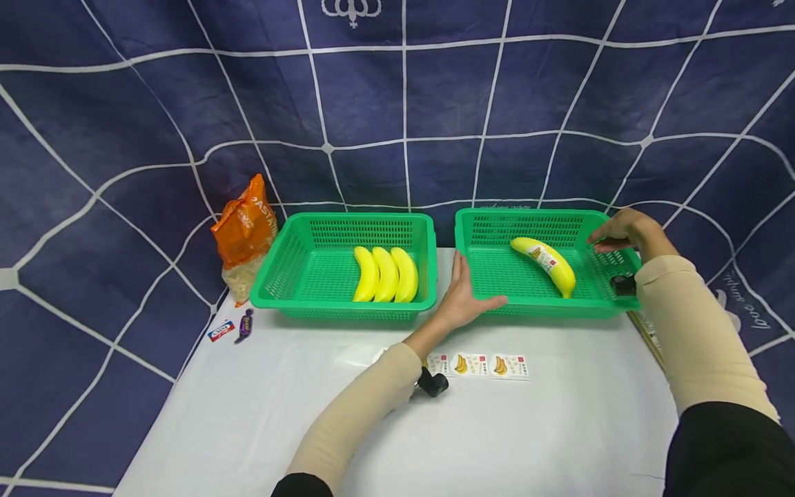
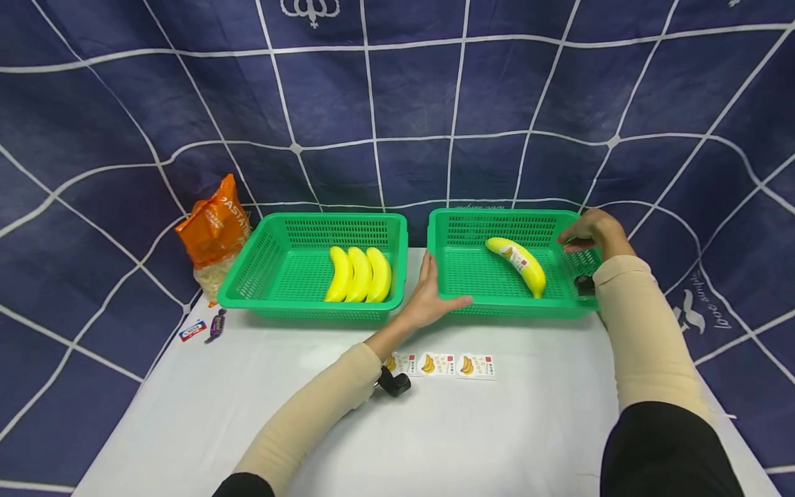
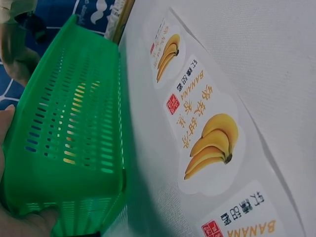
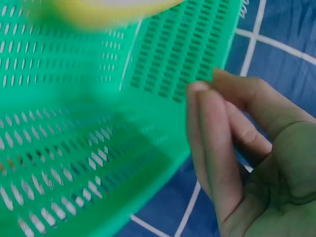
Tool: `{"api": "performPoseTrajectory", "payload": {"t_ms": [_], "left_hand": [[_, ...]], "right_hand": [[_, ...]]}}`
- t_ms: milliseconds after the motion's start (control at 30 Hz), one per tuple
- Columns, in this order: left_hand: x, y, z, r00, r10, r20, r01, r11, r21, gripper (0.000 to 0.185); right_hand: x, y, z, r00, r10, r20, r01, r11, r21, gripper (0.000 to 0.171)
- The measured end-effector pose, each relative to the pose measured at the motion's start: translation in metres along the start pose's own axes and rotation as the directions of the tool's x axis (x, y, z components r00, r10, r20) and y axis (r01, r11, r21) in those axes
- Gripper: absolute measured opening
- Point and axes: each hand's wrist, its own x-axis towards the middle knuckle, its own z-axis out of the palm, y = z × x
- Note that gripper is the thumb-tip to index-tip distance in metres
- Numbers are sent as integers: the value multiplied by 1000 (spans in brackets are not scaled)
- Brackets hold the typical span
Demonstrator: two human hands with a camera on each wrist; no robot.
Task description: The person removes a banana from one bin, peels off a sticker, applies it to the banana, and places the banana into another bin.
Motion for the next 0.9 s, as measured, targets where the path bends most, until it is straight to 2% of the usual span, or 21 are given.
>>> {"api": "performPoseTrajectory", "payload": {"t_ms": [167, 333, 400, 467, 500, 567, 633, 700, 733, 900], "left_hand": [[1, 1, -1, 1000, 22, 0, -22, 1000, -11, 118], [2, 3, -3, 1000, 28, -1, -28, 1000, -13, 118], [3, 2, -4, 1000, 26, 1, -26, 1000, -14, 118], [3, 2, -5, 1000, 26, 5, -25, 1000, -15, 118], [4, 1, -5, 1000, 25, 7, -25, 1000, -14, 118], [4, 0, -5, 1000, 29, 7, -29, 1000, -12, 118], [5, -1, -5, 1000, 30, 9, -30, 999, -14, 118], [5, -2, -5, 1000, 28, 10, -27, 999, -18, 118], [4, -3, -5, 1000, 25, 12, -25, 999, -25, 118], [2, -3, -3, 1000, 4, 25, -3, 999, -46, 119]], "right_hand": [[6, -5, 6, 1000, -16, 3, 16, 998, -68, 20], [13, -7, 14, 993, -115, -11, 113, 985, -131, 10], [18, -7, 18, 986, -168, -17, 162, 966, -200, 17], [23, -7, 24, 970, -241, -23, 220, 918, -329, 29], [26, -7, 28, 959, -282, -18, 251, 880, -403, 33], [32, -9, 35, 927, -374, -5, 310, 775, -550, 39], [36, -12, 42, 894, -447, 23, 351, 669, -655, 41], [41, -16, 49, 871, -487, 62, 383, 595, -707, 41], [42, -17, 53, 860, -505, 72, 393, 565, -726, 40], [47, -23, 67, 858, -484, 174, 440, 517, -734, 44]]}}
